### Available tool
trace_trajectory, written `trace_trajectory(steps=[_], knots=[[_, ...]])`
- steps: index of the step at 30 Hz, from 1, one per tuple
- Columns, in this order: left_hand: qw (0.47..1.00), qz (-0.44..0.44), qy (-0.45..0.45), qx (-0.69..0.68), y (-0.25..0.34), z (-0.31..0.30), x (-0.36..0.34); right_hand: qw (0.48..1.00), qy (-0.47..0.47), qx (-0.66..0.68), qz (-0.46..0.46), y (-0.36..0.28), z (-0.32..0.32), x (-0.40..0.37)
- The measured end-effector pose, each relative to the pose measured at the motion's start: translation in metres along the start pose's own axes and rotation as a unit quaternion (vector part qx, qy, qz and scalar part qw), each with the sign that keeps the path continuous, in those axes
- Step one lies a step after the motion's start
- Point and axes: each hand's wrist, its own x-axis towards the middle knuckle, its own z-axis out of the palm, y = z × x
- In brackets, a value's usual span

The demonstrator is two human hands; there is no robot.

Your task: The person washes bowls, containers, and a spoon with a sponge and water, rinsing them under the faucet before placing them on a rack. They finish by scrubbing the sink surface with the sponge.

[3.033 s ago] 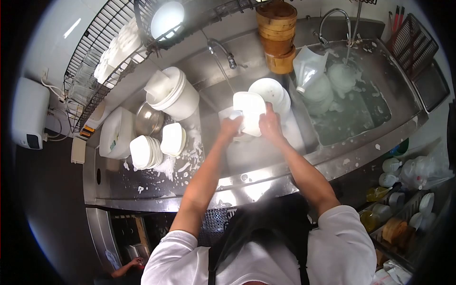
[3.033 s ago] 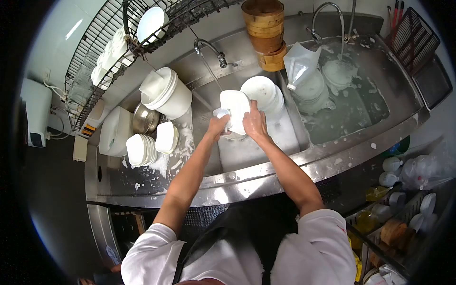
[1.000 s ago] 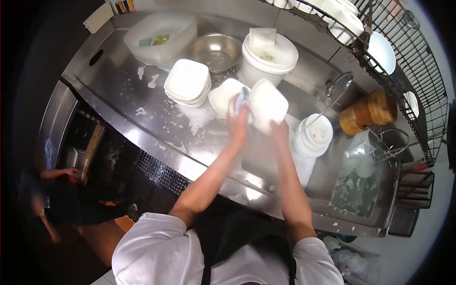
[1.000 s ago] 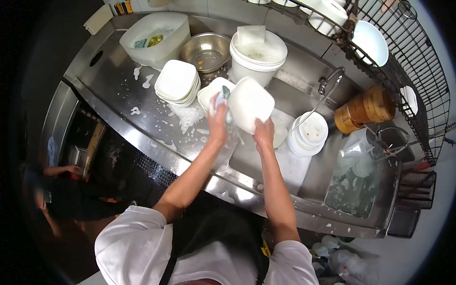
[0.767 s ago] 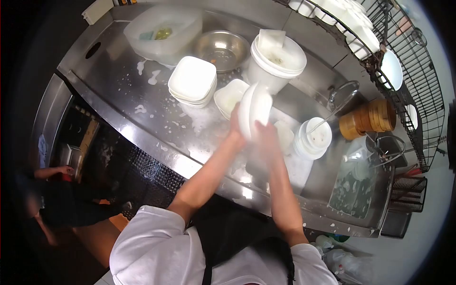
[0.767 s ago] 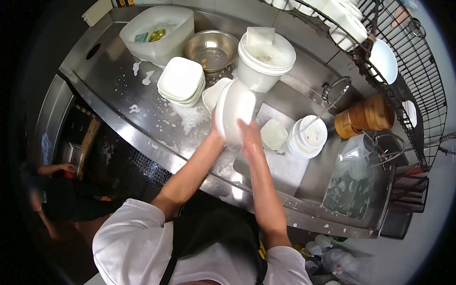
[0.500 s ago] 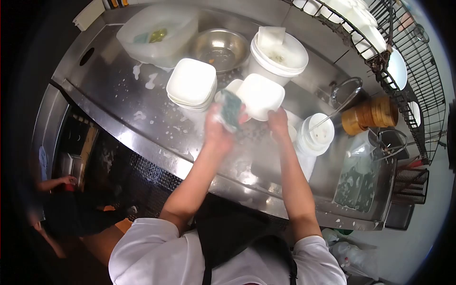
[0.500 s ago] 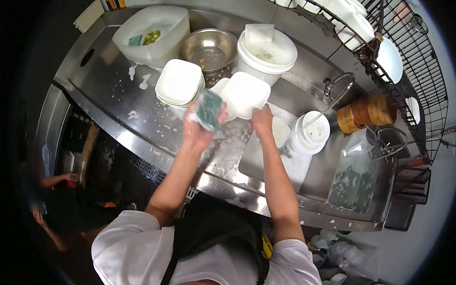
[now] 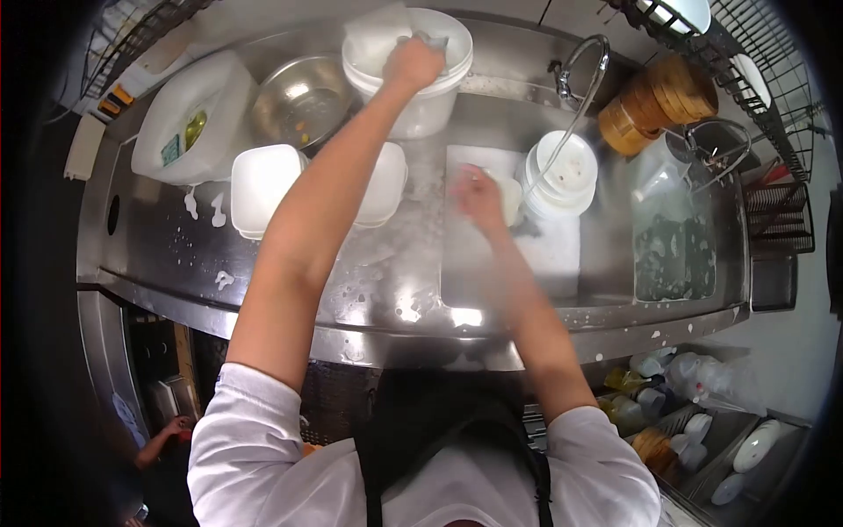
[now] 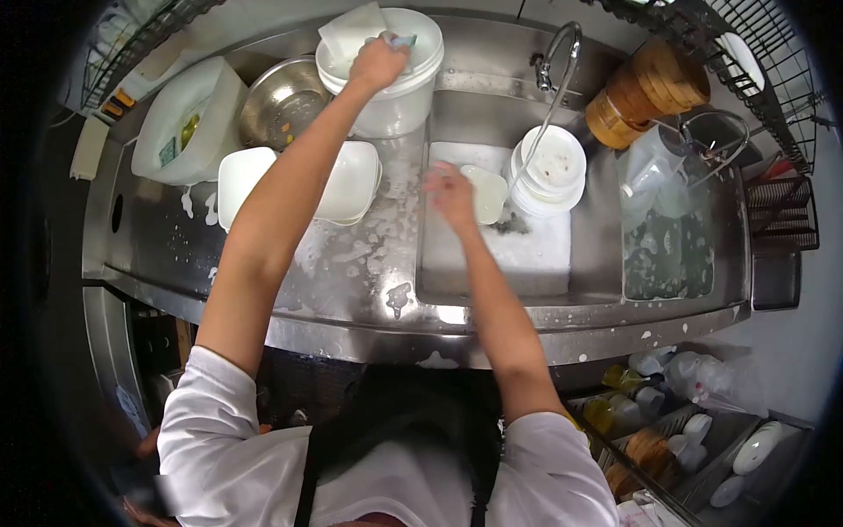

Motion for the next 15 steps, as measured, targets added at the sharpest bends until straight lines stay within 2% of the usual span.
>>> trace_trajectory(steps=[2, 3, 4, 5, 6, 8, 9, 11, 12, 13, 14, 15], knots=[[0.993, -0.041, -0.079, 0.072, 0.001, 0.003, 0.005, 0.996, 0.080, -0.042, 0.020, 0.061, -0.070, 0.022], [0.985, -0.060, -0.135, 0.092, 0.006, 0.001, 0.008, 0.983, 0.107, -0.079, 0.131, 0.078, -0.099, 0.028], [0.973, -0.079, -0.187, 0.112, 0.008, 0.003, 0.011, 0.936, 0.103, -0.336, 0.021, 0.135, -0.139, 0.046], [0.968, -0.082, -0.208, 0.114, 0.001, 0.013, 0.020, 0.818, 0.089, -0.561, -0.089, 0.207, -0.173, 0.064], [0.962, -0.055, -0.235, 0.129, -0.004, 0.016, 0.023, 0.833, 0.093, -0.545, -0.010, 0.251, -0.191, 0.079], [0.947, -0.005, -0.279, 0.157, -0.010, 0.014, 0.030, 0.917, 0.183, -0.335, 0.119, 0.219, -0.174, 0.080], [0.959, -0.054, -0.235, 0.148, -0.011, 0.016, 0.028, 0.905, 0.133, -0.304, 0.266, 0.153, -0.153, 0.069], [0.958, -0.018, -0.204, 0.200, -0.066, 0.051, 0.056, 0.880, 0.175, -0.395, 0.199, 0.164, -0.150, 0.073], [0.955, -0.013, -0.212, 0.209, -0.055, 0.045, 0.050, 0.859, 0.199, -0.442, 0.165, 0.171, -0.157, 0.073], [0.951, -0.007, -0.220, 0.217, -0.042, 0.037, 0.044, 0.877, 0.189, -0.439, 0.053, 0.211, -0.174, 0.079], [0.947, -0.001, -0.228, 0.226, -0.029, 0.029, 0.038, 0.899, 0.143, -0.395, 0.122, 0.224, -0.178, 0.083], [0.945, 0.004, -0.250, 0.209, 0.008, 0.005, 0.015, 0.913, 0.096, -0.349, 0.189, 0.230, -0.184, 0.087]])
